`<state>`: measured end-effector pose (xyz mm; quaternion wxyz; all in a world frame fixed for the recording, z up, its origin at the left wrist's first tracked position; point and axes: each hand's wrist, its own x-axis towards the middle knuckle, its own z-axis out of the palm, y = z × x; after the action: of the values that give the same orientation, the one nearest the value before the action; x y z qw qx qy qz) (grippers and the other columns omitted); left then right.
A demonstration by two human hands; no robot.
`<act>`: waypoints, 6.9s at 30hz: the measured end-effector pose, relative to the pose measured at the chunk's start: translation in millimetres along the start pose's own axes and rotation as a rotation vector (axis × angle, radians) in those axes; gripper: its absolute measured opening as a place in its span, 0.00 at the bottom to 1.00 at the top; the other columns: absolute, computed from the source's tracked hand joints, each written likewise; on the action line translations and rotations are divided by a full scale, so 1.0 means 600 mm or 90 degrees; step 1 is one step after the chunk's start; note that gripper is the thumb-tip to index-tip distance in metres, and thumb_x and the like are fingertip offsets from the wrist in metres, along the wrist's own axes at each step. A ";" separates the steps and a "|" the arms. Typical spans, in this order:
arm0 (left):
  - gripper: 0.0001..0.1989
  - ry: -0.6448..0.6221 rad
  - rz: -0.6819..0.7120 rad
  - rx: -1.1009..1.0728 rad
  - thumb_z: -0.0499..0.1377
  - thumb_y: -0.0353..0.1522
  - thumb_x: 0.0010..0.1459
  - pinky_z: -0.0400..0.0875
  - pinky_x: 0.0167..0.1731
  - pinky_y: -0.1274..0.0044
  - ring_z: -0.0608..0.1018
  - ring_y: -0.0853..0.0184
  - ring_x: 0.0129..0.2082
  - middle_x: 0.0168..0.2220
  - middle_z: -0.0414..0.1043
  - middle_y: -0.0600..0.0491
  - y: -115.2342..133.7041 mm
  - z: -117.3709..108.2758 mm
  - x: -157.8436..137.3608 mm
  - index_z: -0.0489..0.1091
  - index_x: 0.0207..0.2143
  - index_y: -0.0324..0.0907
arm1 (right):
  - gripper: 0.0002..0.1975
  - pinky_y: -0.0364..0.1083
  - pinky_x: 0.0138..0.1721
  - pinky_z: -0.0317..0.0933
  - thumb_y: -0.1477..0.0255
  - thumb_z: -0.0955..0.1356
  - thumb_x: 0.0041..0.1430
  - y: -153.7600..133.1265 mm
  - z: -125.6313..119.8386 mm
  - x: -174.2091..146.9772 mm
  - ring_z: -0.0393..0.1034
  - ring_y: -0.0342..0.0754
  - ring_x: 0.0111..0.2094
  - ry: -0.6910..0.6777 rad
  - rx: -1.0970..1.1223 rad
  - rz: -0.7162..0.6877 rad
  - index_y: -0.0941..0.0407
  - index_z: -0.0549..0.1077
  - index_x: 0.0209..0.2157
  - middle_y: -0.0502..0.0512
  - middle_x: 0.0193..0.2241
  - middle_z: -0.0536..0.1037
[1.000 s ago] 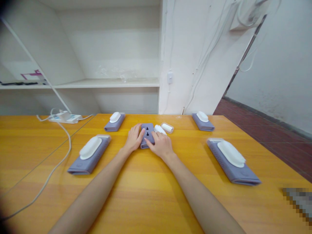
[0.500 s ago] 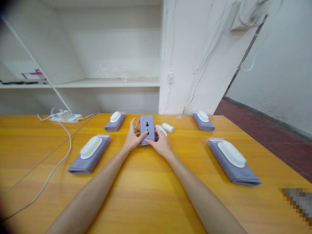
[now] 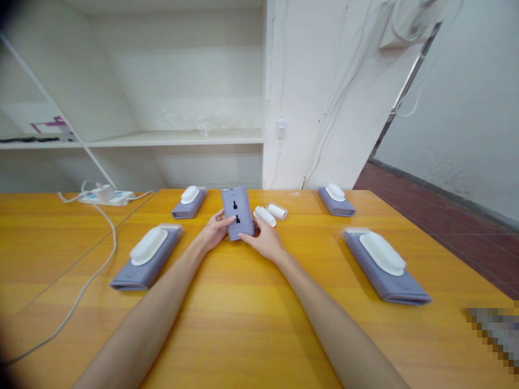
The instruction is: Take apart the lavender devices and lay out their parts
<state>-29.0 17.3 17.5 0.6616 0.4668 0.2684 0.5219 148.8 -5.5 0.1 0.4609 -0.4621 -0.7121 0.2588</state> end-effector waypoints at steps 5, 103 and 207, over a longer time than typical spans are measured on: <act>0.27 -0.035 0.001 -0.030 0.66 0.32 0.46 0.67 0.50 0.65 0.75 0.59 0.46 0.48 0.72 0.46 0.000 0.007 -0.003 0.65 0.50 0.40 | 0.25 0.53 0.41 0.68 0.62 0.71 0.48 0.000 -0.007 0.000 0.72 0.51 0.38 -0.096 0.070 0.040 0.55 0.69 0.47 0.56 0.40 0.77; 0.19 0.247 0.238 0.256 0.64 0.39 0.46 0.66 0.41 0.75 0.72 0.65 0.42 0.39 0.67 0.53 0.015 0.023 -0.005 0.61 0.38 0.44 | 0.20 0.58 0.51 0.58 0.74 0.66 0.48 -0.003 0.000 -0.007 0.62 0.57 0.49 0.098 -0.271 -0.098 0.56 0.65 0.46 0.60 0.44 0.71; 0.29 0.572 0.288 0.301 0.62 0.47 0.47 0.66 0.44 0.73 0.71 0.65 0.45 0.48 0.62 0.46 0.000 -0.011 0.004 0.56 0.46 0.43 | 0.20 0.46 0.34 0.61 0.61 0.68 0.46 0.000 -0.033 0.014 0.69 0.48 0.31 0.431 -0.049 0.108 0.58 0.67 0.39 0.55 0.31 0.75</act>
<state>-33.9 21.7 15.2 0.2309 0.3797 0.5271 0.7244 165.2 1.1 12.3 0.6299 -0.5963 -0.4873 0.1012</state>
